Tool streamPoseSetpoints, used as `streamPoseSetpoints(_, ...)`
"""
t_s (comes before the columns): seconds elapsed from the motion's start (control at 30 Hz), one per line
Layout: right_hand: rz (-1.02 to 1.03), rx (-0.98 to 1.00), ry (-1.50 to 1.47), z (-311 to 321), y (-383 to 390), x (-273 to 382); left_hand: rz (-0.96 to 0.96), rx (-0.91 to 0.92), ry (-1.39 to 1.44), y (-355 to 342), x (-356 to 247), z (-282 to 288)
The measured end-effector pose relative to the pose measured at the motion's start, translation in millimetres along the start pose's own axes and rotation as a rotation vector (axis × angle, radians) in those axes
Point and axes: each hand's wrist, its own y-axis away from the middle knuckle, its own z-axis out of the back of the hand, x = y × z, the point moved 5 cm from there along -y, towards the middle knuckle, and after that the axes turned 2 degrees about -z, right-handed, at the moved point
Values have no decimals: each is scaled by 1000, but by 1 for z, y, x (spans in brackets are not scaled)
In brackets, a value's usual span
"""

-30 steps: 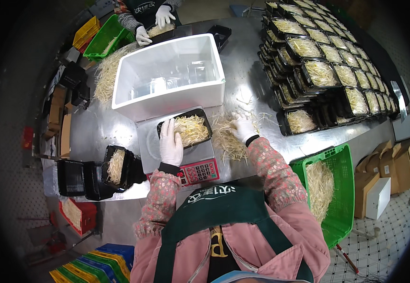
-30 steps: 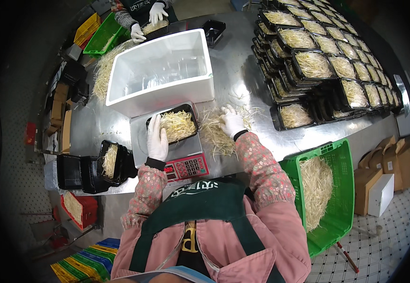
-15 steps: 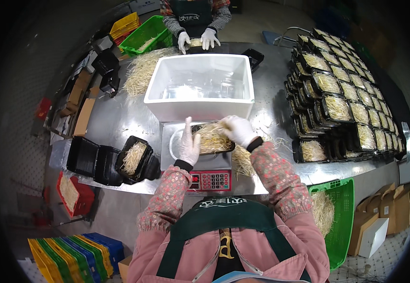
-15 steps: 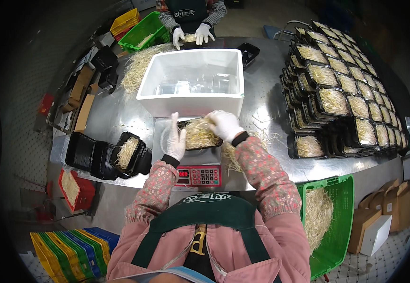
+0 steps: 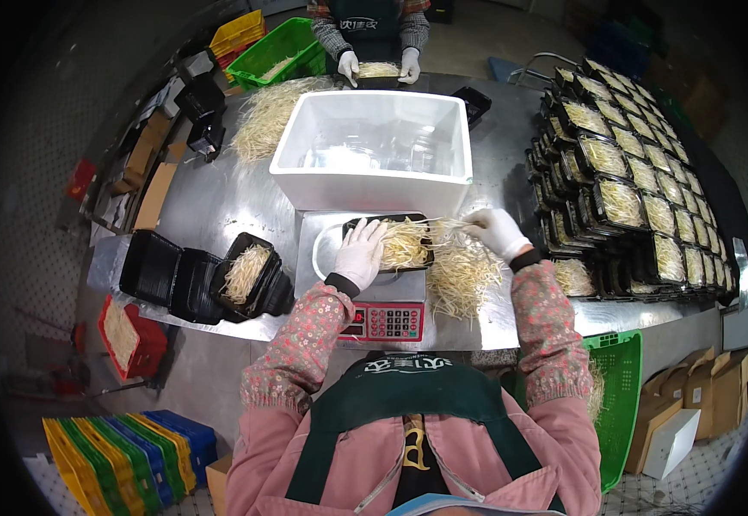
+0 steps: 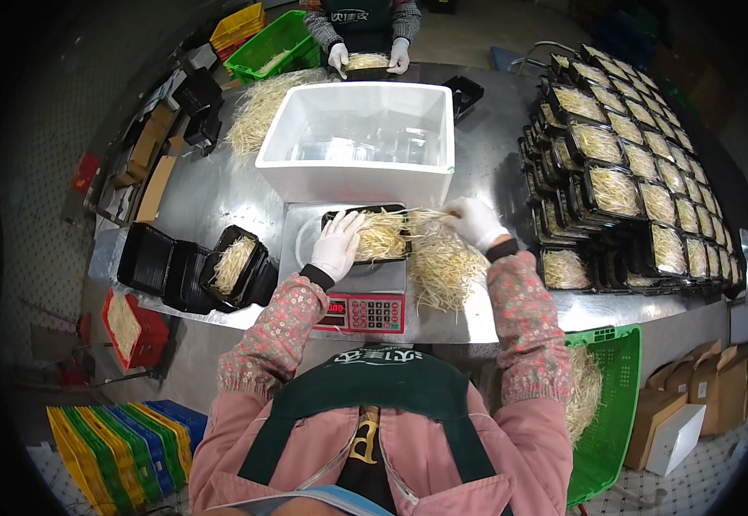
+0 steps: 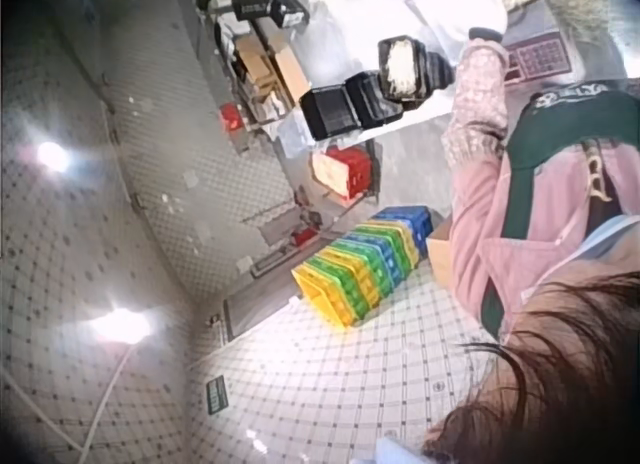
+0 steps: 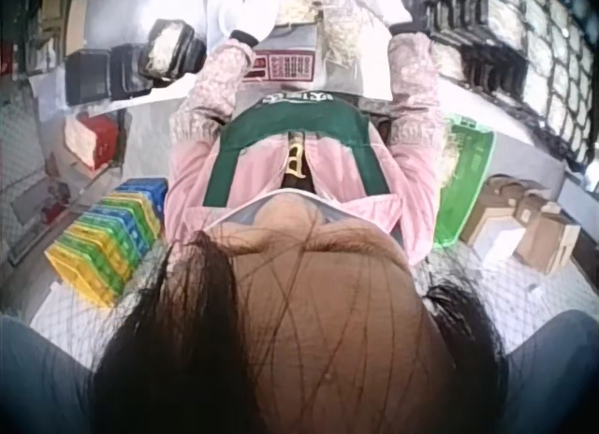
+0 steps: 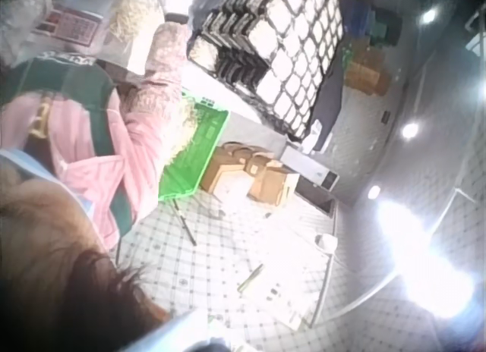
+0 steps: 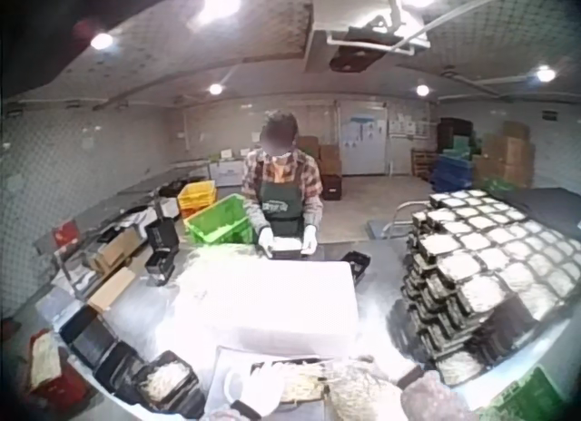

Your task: The person scoops dried noodles from a green crate into black trays, places each tray on a digital scale, and adjusts the noodles to reach a target weight. The person then stacks the filled trays on the right side of the table. A coworker performs similar actions across the table.

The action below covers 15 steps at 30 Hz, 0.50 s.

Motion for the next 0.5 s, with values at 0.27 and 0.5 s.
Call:
streamPoseSetpoints(0.27,-44,-91,285,-12,28,-9,188,-362,644,26,50,21)
streamPoseSetpoints(0.5,198,9,259,-159,-22,87,129,-262,398,16,22,-3)
